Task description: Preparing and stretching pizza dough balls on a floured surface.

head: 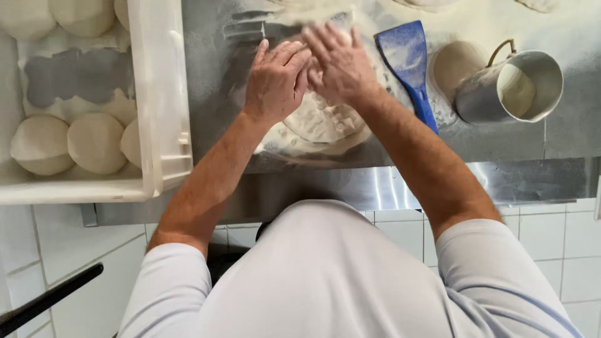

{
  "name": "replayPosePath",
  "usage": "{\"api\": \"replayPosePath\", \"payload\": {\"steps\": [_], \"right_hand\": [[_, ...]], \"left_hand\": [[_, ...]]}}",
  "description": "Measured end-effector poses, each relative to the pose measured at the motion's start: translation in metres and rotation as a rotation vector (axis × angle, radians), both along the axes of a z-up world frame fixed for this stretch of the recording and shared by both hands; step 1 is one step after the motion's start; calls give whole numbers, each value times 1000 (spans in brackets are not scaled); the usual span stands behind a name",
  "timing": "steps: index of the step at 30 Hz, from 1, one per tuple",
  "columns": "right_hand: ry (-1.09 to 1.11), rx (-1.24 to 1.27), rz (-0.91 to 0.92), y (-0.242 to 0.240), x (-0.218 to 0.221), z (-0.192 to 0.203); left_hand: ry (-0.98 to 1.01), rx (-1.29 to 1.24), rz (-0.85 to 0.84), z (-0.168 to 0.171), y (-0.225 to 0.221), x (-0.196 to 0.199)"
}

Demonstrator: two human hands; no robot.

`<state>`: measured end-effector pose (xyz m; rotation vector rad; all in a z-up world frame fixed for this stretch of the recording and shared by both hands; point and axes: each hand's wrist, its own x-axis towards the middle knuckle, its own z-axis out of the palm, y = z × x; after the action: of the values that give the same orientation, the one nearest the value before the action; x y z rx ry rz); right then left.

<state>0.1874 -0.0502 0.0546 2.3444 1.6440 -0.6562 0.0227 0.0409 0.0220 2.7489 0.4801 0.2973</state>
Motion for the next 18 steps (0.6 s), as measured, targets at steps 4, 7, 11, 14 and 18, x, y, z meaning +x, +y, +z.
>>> {"api": "replayPosePath", "payload": {"steps": [4,7,11,14,18], "right_hand": [[42,151,131,4,-1,-37],[-2,352,129,1,-1,-41],[82,304,177,-16,11,-42],[194,628,37,-37,9,-8],[407,766,-292,-70,29,-17]], "left_hand": [[-215,93,119,-10,4,-13],[-181,-56,257,-12,7,-22],[69,-307,511,-6,1,-4],[274,-322,541,-24,6,-16],[112,-412,532,-51,12,-8]]}}
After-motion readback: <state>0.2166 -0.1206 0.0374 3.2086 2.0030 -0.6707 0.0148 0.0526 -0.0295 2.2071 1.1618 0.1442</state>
